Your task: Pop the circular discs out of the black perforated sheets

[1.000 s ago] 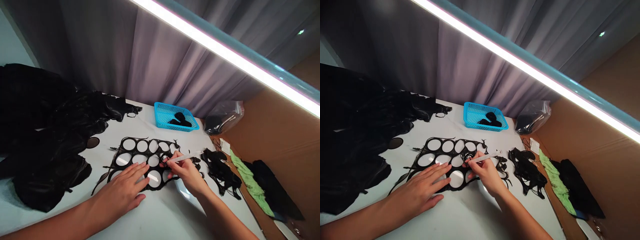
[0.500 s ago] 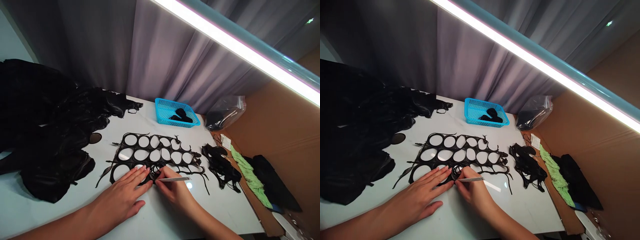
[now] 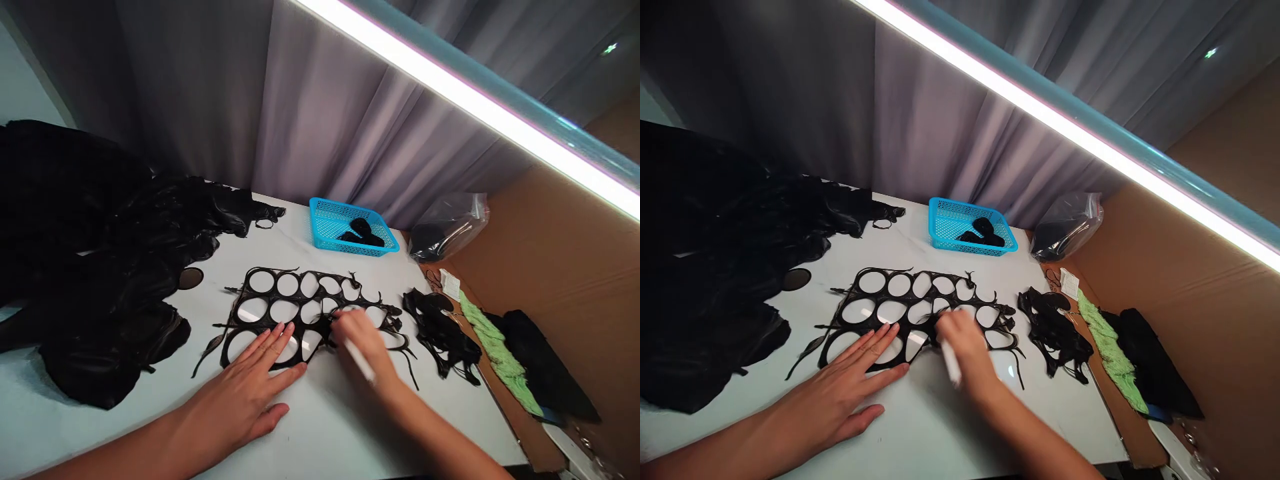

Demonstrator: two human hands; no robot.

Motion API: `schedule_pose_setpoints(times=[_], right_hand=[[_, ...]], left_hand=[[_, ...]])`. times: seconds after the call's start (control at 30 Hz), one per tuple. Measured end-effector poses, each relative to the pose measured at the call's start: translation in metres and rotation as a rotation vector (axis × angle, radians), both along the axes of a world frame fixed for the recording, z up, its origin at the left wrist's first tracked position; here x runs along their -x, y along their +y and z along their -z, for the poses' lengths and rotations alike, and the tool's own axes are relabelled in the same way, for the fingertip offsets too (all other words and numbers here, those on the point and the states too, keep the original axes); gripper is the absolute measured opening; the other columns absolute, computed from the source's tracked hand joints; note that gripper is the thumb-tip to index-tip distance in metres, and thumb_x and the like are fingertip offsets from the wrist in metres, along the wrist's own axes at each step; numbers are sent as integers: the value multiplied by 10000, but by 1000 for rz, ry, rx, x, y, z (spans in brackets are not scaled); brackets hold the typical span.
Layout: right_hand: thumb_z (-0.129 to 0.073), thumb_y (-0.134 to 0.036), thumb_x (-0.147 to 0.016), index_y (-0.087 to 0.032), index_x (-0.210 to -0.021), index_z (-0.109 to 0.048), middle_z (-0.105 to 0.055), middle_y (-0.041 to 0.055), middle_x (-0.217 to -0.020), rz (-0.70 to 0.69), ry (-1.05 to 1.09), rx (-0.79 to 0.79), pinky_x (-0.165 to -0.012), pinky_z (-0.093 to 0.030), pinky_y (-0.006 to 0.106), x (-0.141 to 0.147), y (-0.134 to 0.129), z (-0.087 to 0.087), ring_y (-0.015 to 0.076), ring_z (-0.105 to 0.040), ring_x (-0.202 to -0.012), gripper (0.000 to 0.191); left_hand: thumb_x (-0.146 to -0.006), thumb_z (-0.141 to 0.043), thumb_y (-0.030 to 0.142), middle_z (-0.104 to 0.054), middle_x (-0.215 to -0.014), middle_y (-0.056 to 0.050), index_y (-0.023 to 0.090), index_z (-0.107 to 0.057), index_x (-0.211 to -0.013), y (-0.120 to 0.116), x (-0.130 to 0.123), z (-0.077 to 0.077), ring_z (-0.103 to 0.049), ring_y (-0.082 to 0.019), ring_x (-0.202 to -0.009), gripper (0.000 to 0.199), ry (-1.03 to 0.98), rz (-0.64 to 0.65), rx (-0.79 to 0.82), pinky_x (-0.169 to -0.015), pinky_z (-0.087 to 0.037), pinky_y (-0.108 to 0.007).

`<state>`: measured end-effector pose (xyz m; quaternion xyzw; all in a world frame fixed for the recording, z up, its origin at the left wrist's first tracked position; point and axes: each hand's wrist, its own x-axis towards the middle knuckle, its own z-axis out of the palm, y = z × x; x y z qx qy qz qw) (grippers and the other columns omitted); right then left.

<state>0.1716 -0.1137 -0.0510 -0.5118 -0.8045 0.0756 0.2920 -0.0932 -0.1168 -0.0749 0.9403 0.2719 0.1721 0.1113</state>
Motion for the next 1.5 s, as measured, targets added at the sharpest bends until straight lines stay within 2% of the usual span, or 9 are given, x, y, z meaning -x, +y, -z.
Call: schedule_pose_setpoints(times=[0.1, 0.17, 0.37, 0.5, 0.7, 0.93, 1.13, 1.37, 1.5], right_hand=[[-476, -245, -944, -221, -714, -459, -520, 8, -706, 357, 152, -45, -654, -389, 313, -33, 35, -12, 186, -483, -685, 231], [-545, -334, -918, -220, -716, -479, -510, -15, -674, 426, 342, 89, -618, -382, 299, -40, 48, -20, 165, -477, -628, 242], [-716, -451, -793, -219, -751, -495, -608, 15, -814, 129, 1048, 750, -583, -457, 259, 15, 34, -23, 177, -601, -749, 322], [-692, -415, -838, -216, -794, -475, -626, 29, -904, -37, 1145, 963, -664, -472, 270, 49, 13, -15, 159, -606, -782, 298], [-575, -279, -898, -214, -724, -427, -497, -15, -741, -156, 642, 747, -610, -346, 255, 65, -9, -4, 134, -437, -682, 238], [-538, -195, -869, -212, -721, -407, -488, -21, -705, -156, 431, 566, -575, -297, 251, 74, -18, 6, 125, -389, -636, 199], [-537, -171, -873, -212, -731, -405, -466, -24, -714, -139, 380, 524, -588, -301, 251, 75, -21, 8, 129, -391, -651, 198], [-513, -286, -946, -215, -761, -434, -490, -11, -768, -119, 536, 677, -615, -337, 251, 72, -23, 2, 140, -429, -712, 213], [-529, -227, -905, -215, -741, -411, -474, -14, -740, -143, 453, 592, -603, -328, 255, 72, -22, 6, 139, -408, -685, 202]], left_hand=[[-861, -651, 252, -147, -1643, -102, 298, -497, -1413, 0, 0, -4, -357, -363, -1417, 575, 42, -3, -23, -1099, -414, -499], [-870, -654, 279, -170, -1638, -109, 297, -493, -1418, 0, 1, -8, -367, -366, -1411, 572, 58, 3, -32, -1078, -439, -500], [-874, -650, 269, -281, -1607, -103, 271, -385, -1496, -11, 13, -8, -383, -317, -1413, 676, 89, -48, -121, -1092, -437, -470], [-880, -629, 262, -408, -1547, -110, 227, -494, -1421, -22, 31, -4, -467, -298, -1362, 559, 111, -115, -206, -1070, -471, -440], [-877, -633, 289, -488, -1488, -128, 208, -530, -1384, -28, 37, -6, -513, -304, -1322, 523, 113, -119, -217, -1012, -523, -429], [-894, -614, 288, -480, -1496, -121, 208, -536, -1370, -28, 36, -3, -486, -280, -1347, 489, 87, -126, -202, -1058, -488, -420], [-886, -608, 274, -511, -1465, -147, 188, -554, -1345, -28, 35, -5, -513, -288, -1323, 470, 77, -125, -223, -1025, -516, -421], [-886, -607, 257, -486, -1491, -124, 203, -573, -1318, -31, 36, 2, -480, -291, -1351, 437, 28, -151, -176, -1068, -476, -419], [-879, -603, 231, -485, -1493, -117, 208, -557, -1338, -32, 35, 1, -471, -284, -1359, 461, -11, -145, -141, -1091, -451, -411]])
